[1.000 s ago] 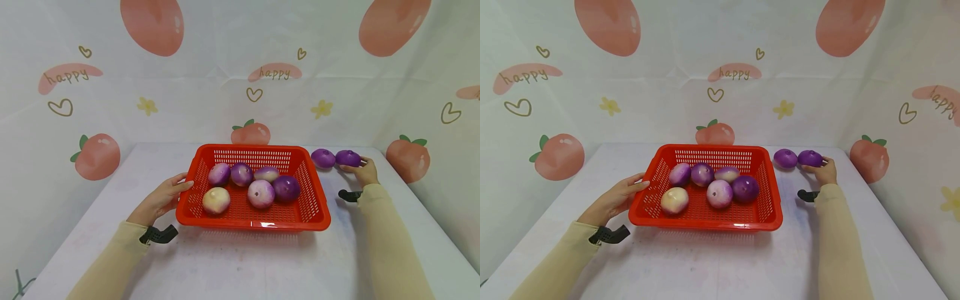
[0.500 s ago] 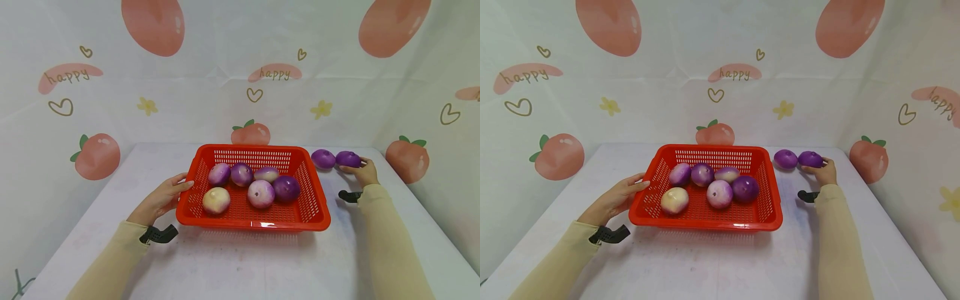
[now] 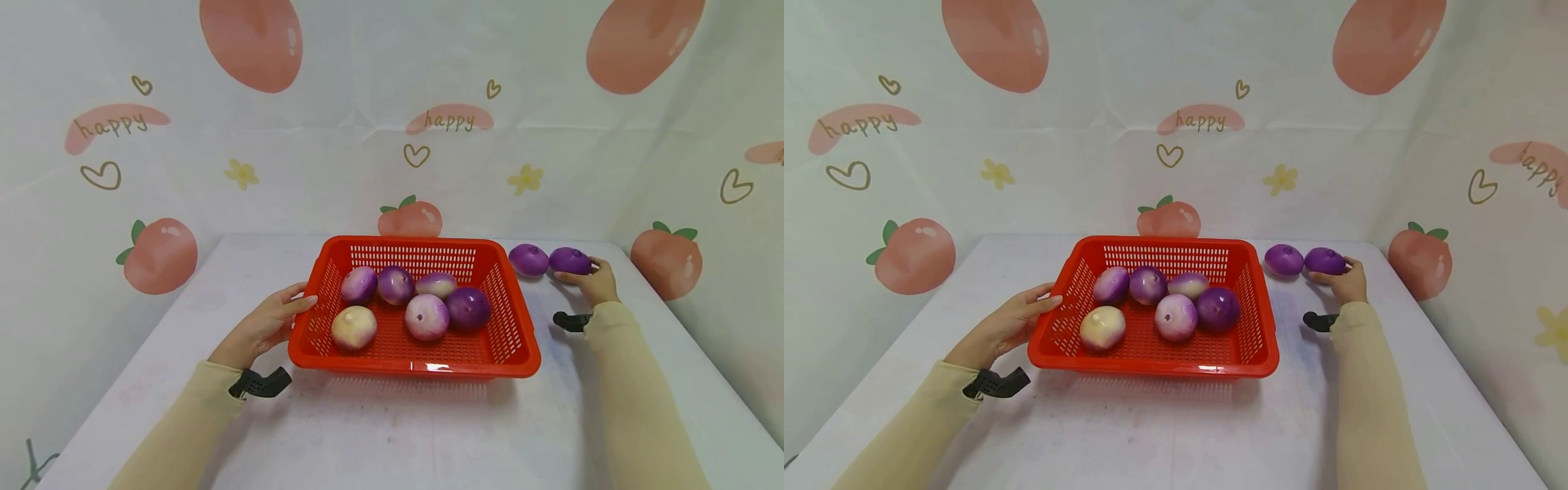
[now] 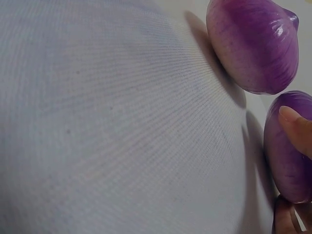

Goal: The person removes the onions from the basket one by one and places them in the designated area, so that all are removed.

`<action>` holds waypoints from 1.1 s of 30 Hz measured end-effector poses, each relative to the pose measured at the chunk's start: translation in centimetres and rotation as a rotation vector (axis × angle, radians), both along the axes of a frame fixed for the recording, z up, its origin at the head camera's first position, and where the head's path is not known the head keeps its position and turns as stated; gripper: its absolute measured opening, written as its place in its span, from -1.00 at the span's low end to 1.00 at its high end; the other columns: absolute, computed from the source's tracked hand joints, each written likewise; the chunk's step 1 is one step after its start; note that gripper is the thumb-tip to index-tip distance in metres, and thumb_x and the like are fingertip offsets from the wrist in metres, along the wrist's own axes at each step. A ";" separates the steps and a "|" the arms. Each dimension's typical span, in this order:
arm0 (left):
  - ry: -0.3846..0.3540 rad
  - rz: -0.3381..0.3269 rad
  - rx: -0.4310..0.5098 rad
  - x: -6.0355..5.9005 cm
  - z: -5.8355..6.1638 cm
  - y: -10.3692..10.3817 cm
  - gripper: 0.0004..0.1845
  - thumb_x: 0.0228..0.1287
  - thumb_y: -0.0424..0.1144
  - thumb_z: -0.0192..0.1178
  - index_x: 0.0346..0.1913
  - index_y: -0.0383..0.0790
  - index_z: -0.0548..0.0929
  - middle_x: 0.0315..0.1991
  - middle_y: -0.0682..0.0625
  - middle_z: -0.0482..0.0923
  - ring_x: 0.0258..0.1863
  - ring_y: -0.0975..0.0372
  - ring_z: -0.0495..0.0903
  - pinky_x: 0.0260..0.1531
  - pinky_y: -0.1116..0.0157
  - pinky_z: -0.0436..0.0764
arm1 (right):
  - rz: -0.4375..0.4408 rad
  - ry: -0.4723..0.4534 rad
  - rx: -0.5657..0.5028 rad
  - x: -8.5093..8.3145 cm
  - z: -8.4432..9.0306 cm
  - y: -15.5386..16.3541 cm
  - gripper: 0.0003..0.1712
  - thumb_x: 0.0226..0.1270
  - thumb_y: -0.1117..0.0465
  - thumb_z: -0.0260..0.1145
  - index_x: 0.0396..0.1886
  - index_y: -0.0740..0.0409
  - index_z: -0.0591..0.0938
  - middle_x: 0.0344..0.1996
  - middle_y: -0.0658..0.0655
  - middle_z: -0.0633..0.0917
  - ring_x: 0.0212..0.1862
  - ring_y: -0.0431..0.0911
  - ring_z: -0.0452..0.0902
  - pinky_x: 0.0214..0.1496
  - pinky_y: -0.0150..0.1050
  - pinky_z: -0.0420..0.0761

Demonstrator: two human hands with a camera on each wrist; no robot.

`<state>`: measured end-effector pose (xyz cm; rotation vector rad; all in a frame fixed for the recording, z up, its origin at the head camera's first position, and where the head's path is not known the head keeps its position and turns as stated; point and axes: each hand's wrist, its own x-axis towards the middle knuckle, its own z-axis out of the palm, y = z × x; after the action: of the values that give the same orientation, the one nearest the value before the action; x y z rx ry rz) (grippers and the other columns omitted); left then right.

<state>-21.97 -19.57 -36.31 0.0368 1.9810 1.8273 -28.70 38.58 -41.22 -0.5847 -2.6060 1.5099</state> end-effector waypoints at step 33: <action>0.003 0.013 -0.016 -0.1 -0.2 0.0 -0.28 0.42 -0.04 0.09 0.50 -0.18 0.07 0.22 -0.19 0.40 -0.06 0.22 0.62 -0.02 0.06 0.65 | -0.009 0.011 -0.012 -0.3 -0.6 0.0 0.26 0.17 -0.08 0.41 0.51 0.33 -0.22 0.49 0.47 -0.12 0.49 0.31 -0.10 0.52 0.17 -0.03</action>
<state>-22.07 -19.62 -36.49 0.0218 2.0024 1.8205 -29.02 38.59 -41.82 -0.5863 -2.5847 1.5224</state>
